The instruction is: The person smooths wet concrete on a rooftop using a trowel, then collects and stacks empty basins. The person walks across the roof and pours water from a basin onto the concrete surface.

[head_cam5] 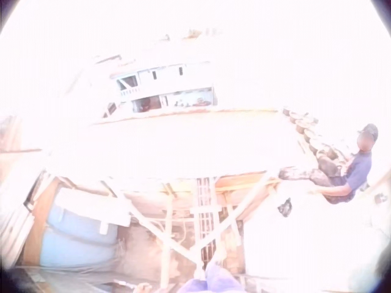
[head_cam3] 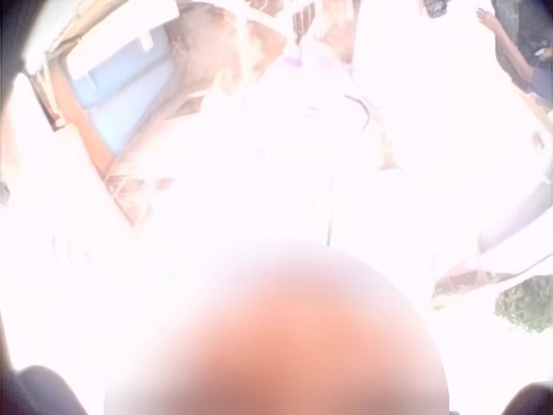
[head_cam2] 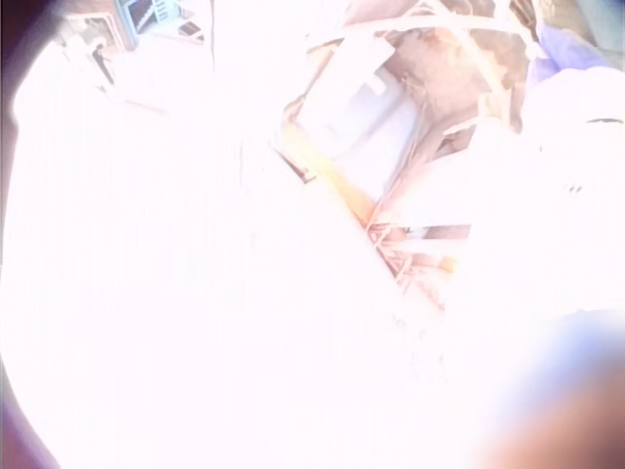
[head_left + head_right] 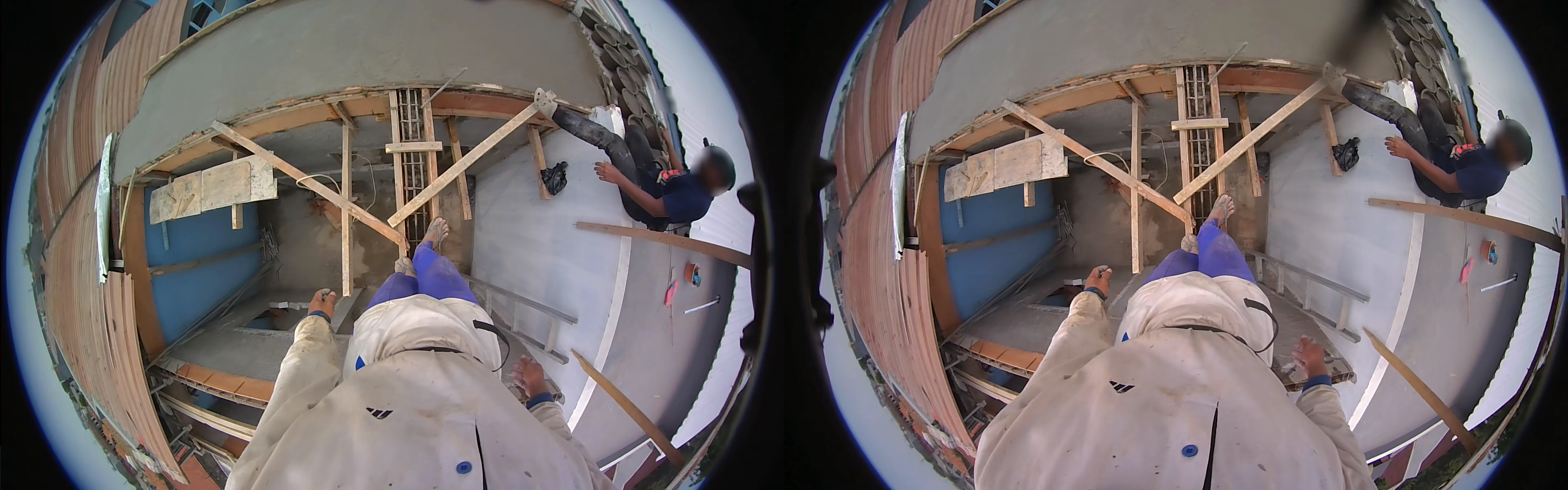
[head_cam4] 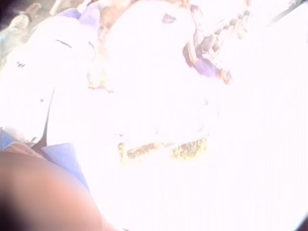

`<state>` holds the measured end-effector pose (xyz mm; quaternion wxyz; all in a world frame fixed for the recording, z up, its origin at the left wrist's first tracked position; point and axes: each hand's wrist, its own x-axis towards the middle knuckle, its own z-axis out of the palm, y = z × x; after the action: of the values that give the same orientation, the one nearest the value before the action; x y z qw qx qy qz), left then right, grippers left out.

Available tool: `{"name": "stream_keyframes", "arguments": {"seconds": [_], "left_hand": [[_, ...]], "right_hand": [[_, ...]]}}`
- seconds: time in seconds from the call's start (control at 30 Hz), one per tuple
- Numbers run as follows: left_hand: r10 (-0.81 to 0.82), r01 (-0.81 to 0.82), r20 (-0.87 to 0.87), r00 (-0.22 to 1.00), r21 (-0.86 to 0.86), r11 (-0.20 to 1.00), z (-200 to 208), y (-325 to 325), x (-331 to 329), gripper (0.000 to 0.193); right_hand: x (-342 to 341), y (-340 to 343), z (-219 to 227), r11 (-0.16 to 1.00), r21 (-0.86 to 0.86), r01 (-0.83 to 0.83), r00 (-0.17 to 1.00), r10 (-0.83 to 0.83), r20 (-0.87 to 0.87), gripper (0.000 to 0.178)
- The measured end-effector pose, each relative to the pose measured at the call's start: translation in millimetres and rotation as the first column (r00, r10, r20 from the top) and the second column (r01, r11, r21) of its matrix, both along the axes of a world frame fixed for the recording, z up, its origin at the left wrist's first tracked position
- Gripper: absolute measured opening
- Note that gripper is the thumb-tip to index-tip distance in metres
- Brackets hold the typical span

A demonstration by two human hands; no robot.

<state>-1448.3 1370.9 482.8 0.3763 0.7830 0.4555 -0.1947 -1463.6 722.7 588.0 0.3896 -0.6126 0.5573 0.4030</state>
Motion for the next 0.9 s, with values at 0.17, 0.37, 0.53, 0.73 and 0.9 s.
{"name": "stream_keyframes", "arguments": {"seconds": [0.17,0.37,0.53,0.73,0.9], "left_hand": [[-0.013,0.021,-0.096,0.995,0.088,0.996,-0.2,29.0,-7.6,0.042],[-0.151,0.16,-0.093,0.984,0.1,0.982,10.4,35.4,85.3,0.042],[-0.119,0.113,0.083,0.989,0.071,0.991,6.6,49.5,199.9,0.043],[-0.359,0.346,0.261,0.896,0.095,0.933,1.0,68.0,317.0,0.037],[-0.463,0.453,0.197,0.864,0.098,0.886,-39.0,71.0,403.5,0.036]], "right_hand": [[51.6,18.0,-23.7,0.996,0.035,-0.076,0.997,0.076,-0.018,0.038],[144.6,28.7,-54.2,0.993,0.058,-0.104,0.994,0.105,-0.016,0.042],[234.2,28.5,-77.5,0.972,0.081,-0.221,0.972,0.212,0.105,0.039],[392.9,28.8,-141.2,0.901,-0.152,-0.405,0.849,0.433,0.302,0.05],[538.6,16.2,-170.2,0.936,-0.236,-0.26,0.742,0.35,0.572,0.053]]}}
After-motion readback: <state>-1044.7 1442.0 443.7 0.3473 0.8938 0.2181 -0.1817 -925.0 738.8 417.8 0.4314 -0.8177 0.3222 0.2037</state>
